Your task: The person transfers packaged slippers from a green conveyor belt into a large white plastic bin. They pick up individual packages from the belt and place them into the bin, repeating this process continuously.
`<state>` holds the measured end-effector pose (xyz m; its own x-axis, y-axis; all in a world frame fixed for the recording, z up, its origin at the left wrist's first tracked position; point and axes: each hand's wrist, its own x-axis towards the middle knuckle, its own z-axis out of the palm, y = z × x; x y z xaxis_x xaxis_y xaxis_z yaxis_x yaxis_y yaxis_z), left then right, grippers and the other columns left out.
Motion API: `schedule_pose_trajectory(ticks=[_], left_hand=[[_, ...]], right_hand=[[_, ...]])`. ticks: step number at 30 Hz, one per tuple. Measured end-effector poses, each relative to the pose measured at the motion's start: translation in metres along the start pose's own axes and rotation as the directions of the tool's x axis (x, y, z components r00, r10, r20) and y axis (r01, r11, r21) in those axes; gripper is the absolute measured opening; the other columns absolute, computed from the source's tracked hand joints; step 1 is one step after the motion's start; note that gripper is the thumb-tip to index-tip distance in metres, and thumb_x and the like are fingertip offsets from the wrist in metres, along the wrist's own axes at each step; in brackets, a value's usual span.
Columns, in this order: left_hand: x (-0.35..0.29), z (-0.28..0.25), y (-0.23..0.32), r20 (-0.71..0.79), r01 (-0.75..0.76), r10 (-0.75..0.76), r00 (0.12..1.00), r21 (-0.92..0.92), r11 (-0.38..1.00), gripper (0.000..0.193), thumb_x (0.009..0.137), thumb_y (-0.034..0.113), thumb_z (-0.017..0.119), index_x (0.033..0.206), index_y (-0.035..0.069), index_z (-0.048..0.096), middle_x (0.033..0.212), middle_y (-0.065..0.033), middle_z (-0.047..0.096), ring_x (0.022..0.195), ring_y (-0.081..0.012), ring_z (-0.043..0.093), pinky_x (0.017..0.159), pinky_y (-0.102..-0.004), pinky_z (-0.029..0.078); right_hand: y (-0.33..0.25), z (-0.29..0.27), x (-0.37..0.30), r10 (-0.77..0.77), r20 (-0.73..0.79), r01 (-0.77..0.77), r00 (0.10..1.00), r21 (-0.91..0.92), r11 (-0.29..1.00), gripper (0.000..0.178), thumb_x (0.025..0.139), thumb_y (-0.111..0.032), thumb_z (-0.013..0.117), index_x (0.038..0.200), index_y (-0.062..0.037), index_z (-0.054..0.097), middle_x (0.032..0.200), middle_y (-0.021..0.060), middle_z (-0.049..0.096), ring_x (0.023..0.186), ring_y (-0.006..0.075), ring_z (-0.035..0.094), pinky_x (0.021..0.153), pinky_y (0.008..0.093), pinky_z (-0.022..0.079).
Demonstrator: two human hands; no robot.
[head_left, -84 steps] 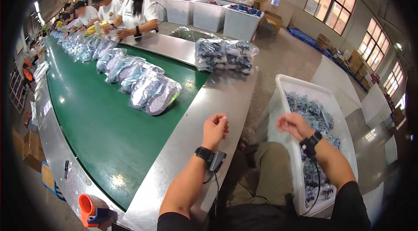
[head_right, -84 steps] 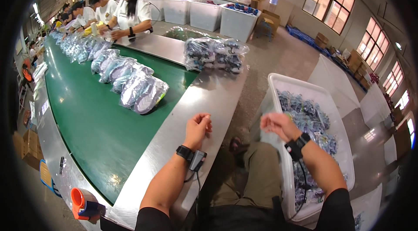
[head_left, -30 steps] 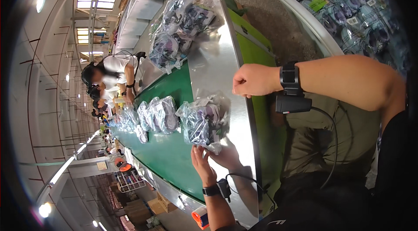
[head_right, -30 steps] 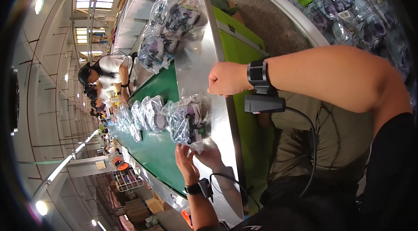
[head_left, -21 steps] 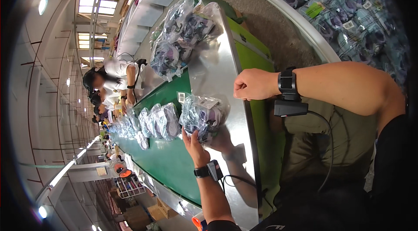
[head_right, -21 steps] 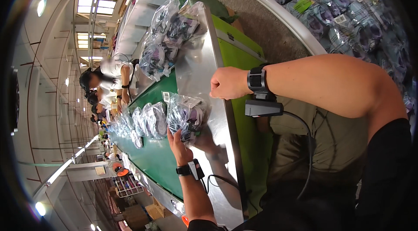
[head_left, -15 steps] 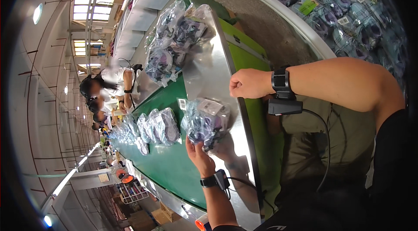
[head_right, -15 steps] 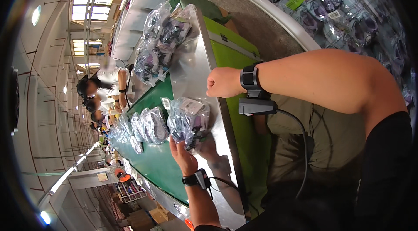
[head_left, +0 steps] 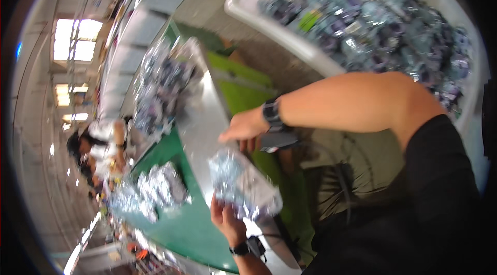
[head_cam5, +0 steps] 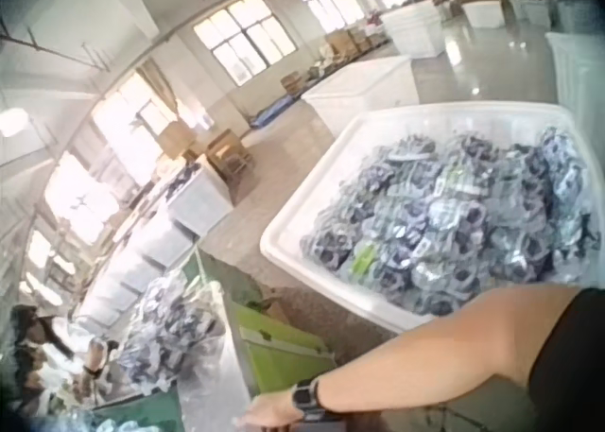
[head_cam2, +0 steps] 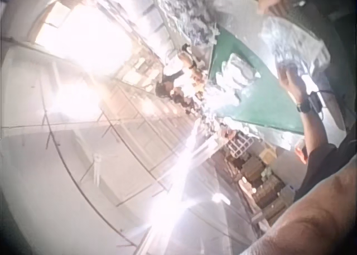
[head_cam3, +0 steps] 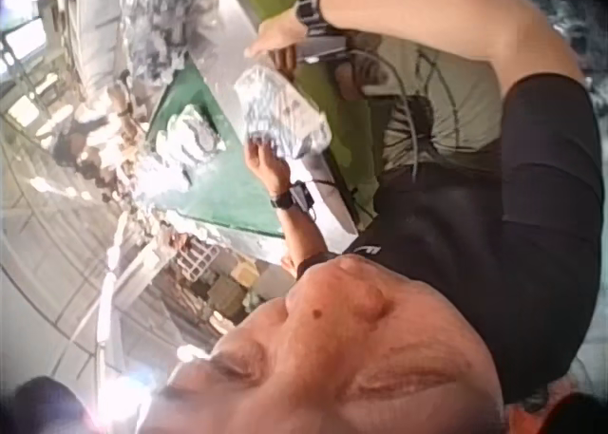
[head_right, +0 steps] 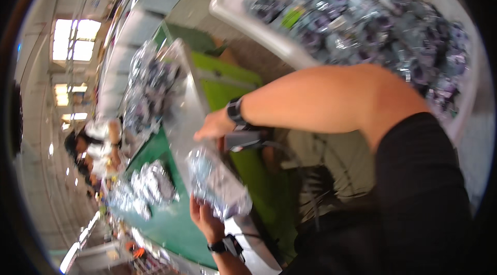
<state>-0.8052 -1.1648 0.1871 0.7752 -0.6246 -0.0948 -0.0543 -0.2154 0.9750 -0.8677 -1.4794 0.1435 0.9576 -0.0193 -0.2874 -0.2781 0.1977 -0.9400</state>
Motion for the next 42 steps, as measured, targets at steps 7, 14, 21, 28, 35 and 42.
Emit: schedule_pose_trajectory(ticks=[7, 14, 21, 28, 35, 42], left_hand=[[-0.026, 0.045, 0.004, -0.048, -0.215, 0.223, 0.974, 0.137, 0.967, 0.031, 0.091, -0.008, 0.046, 0.118, -0.01, 0.06, 0.112, -0.0152, 0.069, 0.101, -0.0199, 0.068, 0.094, -0.0334, 0.054], [-0.016, 0.058, 0.058, -0.017, -0.25, 0.258, 0.966, 0.18, 0.951, 0.033, 0.103, 0.011, 0.055, 0.129, -0.008, 0.061, 0.13, -0.0209, 0.064, 0.117, -0.0283, 0.062, 0.101, -0.0414, 0.051], [-0.021, 0.05, 0.048, -0.013, -0.083, 0.091, 0.996, 0.299, 0.951, 0.027, 0.102, 0.011, 0.06, 0.121, -0.006, 0.067, 0.125, -0.0176, 0.068, 0.111, -0.0245, 0.065, 0.096, -0.0364, 0.054], [-0.016, 0.027, 0.021, 0.004, -0.048, 0.05, 0.999, 0.338, 0.94, 0.023, 0.101, 0.009, 0.062, 0.119, -0.005, 0.067, 0.112, -0.0125, 0.072, 0.102, -0.0188, 0.067, 0.095, -0.0314, 0.053], [-0.024, 0.021, 0.021, 0.069, -0.091, 0.067, 0.995, 0.444, 0.891, 0.019, 0.101, 0.004, 0.062, 0.116, -0.005, 0.067, 0.109, -0.0112, 0.072, 0.101, -0.0162, 0.067, 0.095, -0.0294, 0.052], [-0.002, -0.025, 0.016, -0.053, -0.107, 0.155, 0.987, 0.502, 0.858, 0.018, 0.095, 0.005, 0.067, 0.106, -0.009, 0.069, 0.094, -0.0109, 0.071, 0.088, -0.0137, 0.067, 0.082, -0.0276, 0.054]], right_hand=[[-0.019, 0.033, -0.033, 0.02, 0.276, 0.004, 0.961, -0.087, 0.996, 0.049, 0.083, -0.045, 0.082, 0.089, 0.0023, 0.073, 0.081, 0.0111, 0.07, 0.066, 0.0189, 0.065, 0.059, 0.0369, 0.053], [-0.037, -0.015, -0.104, -0.126, 0.058, 0.132, 0.99, -0.116, 0.984, 0.054, 0.086, -0.033, 0.081, 0.121, 0.0039, 0.063, 0.1, 0.0112, 0.07, 0.079, 0.0165, 0.069, 0.06, 0.0305, 0.059], [-0.016, -0.172, -0.197, -0.315, -0.7, 0.506, 0.641, 0.077, 0.859, 0.051, 0.088, -0.037, 0.08, 0.119, 0.0007, 0.065, 0.098, 0.0096, 0.071, 0.074, 0.0158, 0.07, 0.061, 0.0303, 0.06], [-0.028, -0.397, -0.324, -0.148, -0.977, 0.329, -0.153, -0.191, 0.925, 0.099, 0.081, -0.058, 0.077, 0.139, 0.0129, 0.039, 0.108, 0.025, 0.066, 0.074, 0.0291, 0.071, 0.063, 0.037, 0.061], [0.09, -0.353, -0.275, 0.076, -0.895, 0.18, 0.439, 0.17, 0.969, 0.04, 0.094, -0.032, 0.073, 0.115, 0.0009, 0.062, 0.101, 0.0126, 0.071, 0.077, 0.0218, 0.073, 0.06, 0.0341, 0.06], [-0.03, -0.186, -0.233, -0.117, -0.57, 0.216, 0.814, 0.11, 0.97, 0.038, 0.103, -0.029, 0.062, 0.128, -0.0012, 0.06, 0.102, 0.0071, 0.069, 0.094, 0.0176, 0.068, 0.078, 0.0323, 0.056]])
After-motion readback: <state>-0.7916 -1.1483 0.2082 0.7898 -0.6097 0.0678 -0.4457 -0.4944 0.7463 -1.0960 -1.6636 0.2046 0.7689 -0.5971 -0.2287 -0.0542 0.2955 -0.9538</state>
